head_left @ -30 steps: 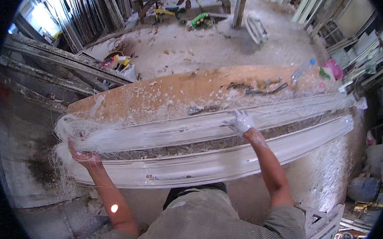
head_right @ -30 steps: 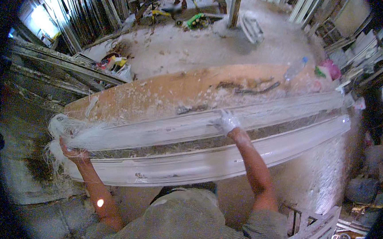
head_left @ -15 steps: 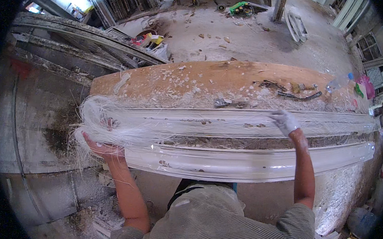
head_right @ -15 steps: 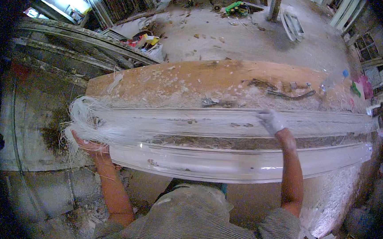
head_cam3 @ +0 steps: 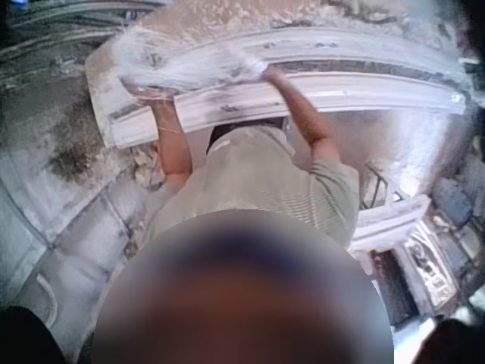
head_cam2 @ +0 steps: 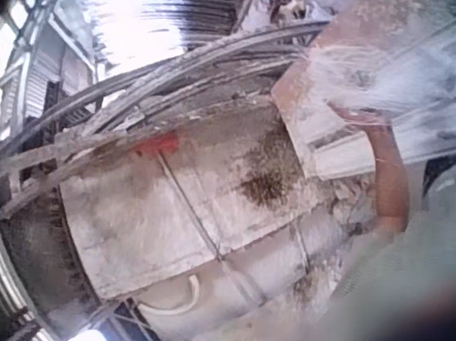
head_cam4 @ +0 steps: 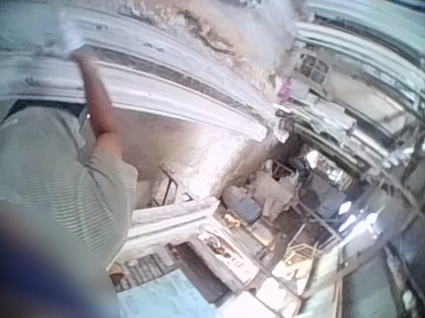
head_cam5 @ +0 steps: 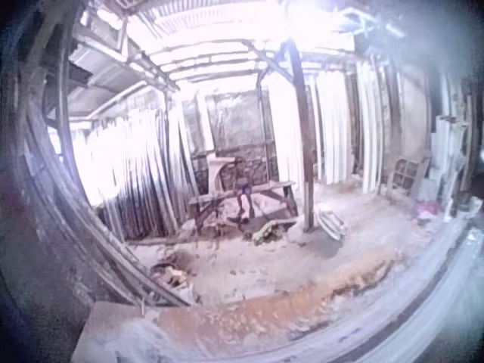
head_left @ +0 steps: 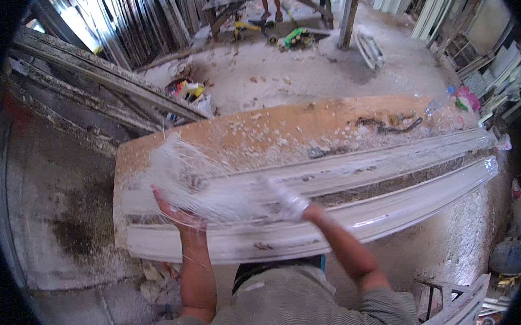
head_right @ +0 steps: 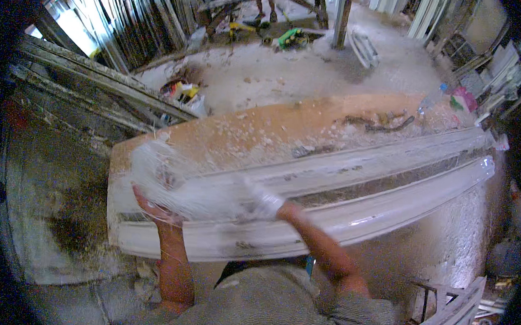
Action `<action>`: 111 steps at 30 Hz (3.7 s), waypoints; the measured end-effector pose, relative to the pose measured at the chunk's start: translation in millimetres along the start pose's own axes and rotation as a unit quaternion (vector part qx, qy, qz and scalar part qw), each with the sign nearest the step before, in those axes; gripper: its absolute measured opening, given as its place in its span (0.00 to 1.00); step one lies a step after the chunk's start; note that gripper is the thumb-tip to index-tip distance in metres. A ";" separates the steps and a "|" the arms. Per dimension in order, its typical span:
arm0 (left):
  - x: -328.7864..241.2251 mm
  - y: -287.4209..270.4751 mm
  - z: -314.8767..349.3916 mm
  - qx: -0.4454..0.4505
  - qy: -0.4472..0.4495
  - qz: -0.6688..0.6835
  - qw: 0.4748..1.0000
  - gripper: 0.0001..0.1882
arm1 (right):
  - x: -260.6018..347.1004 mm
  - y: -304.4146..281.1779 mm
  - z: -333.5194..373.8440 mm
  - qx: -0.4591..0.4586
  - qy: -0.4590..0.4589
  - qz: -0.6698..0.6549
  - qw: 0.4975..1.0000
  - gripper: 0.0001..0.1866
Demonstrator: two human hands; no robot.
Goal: The person applies white fiberglass strands to a long, curved wooden mold, pressing and smoothing the material along its length. The person repeatedly adds and adjusts the strands to cover the surface evenly.
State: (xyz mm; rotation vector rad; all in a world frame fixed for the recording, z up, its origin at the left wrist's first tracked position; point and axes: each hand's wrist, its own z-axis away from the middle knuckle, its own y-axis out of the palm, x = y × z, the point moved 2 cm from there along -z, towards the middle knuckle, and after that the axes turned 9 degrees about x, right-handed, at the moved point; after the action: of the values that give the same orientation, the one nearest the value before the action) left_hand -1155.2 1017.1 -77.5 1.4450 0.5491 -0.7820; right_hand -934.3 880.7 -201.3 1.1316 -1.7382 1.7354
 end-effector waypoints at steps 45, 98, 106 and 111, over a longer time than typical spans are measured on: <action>-37.6 -44.2 -6.3 0.126 -0.033 -0.010 0.991 0.33 | 53.3 97.1 -86.3 0.083 -0.032 -0.193 0.977 0.52; -129.7 -143.9 -45.8 0.029 -0.071 0.013 0.997 0.29 | 103.1 123.5 -162.5 0.014 -0.066 -0.095 0.993 0.55; -210.2 -217.5 -107.7 0.123 -0.052 0.080 0.988 0.30 | 128.3 216.2 -258.4 0.097 0.013 -0.147 0.984 0.36; -312.6 -323.4 -188.7 0.055 -0.034 0.063 0.996 0.22 | 157.4 251.0 -330.7 0.093 0.112 -0.295 0.944 0.26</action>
State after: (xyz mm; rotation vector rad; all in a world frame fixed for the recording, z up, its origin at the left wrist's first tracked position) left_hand -1577.2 1261.4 -69.9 1.5328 0.3632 -0.7685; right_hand -1300.4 1131.6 -190.7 1.3040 -0.9764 1.5813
